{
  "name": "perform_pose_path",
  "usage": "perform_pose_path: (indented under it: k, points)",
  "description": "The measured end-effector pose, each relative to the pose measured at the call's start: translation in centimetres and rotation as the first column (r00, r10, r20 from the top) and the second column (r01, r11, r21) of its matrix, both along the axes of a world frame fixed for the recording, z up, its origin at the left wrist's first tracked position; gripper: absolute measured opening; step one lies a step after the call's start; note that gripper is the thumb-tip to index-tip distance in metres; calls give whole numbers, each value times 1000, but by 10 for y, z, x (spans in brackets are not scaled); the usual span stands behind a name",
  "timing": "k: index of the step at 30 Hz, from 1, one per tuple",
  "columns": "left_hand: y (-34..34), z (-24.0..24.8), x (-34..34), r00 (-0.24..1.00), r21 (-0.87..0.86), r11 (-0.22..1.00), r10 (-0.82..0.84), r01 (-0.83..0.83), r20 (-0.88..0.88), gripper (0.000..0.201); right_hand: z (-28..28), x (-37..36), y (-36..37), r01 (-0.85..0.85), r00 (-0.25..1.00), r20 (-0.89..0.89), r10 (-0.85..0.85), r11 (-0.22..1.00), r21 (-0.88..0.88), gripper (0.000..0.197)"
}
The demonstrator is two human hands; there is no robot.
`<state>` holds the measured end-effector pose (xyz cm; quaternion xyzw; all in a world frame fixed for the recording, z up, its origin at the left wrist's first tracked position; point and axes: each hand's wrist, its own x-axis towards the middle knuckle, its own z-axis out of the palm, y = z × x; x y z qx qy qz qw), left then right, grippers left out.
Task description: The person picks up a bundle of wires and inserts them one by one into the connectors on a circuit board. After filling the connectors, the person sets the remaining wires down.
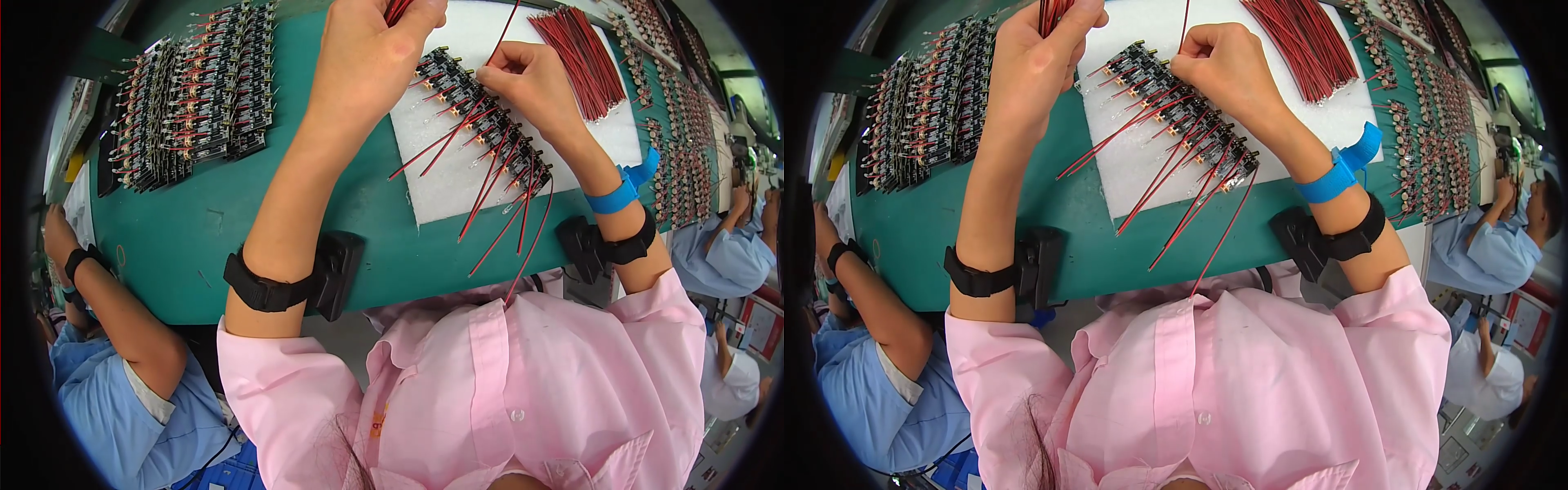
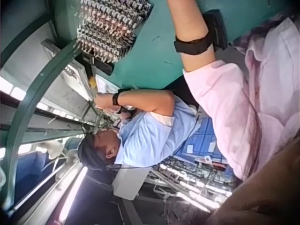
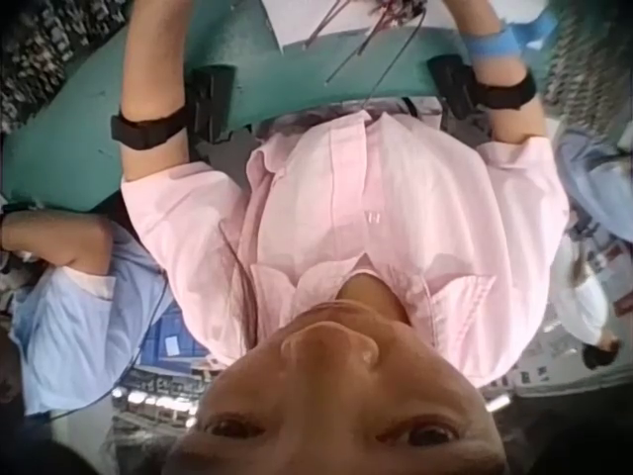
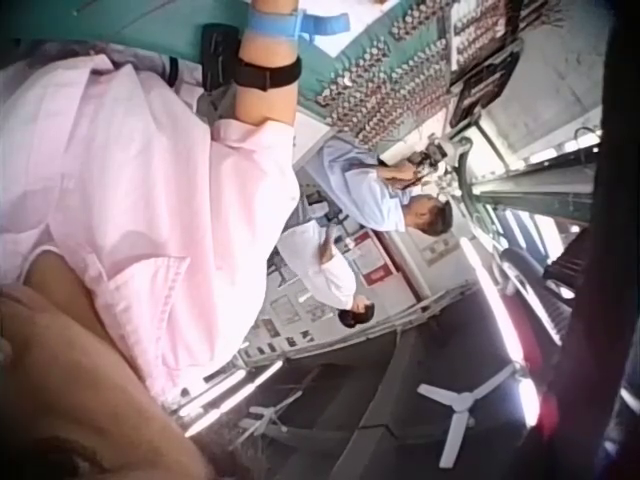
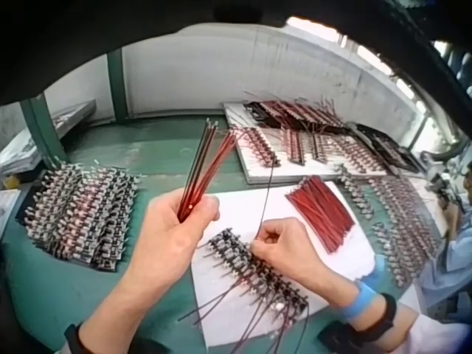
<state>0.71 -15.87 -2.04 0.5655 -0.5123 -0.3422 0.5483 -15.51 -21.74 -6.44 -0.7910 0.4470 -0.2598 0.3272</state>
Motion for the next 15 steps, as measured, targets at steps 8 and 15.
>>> perform_pose_path:
  k: [8,15]
  points:
    - [1,2,0,1000,-16,1000,-3,4,21,27,0,1,1,1,1000,-2,-1,1000,-17,13]
    - [1,1,0,999,-48,999,-24,22,-37,27,0,2,4,29,999,-17,-30,999,-40,13]
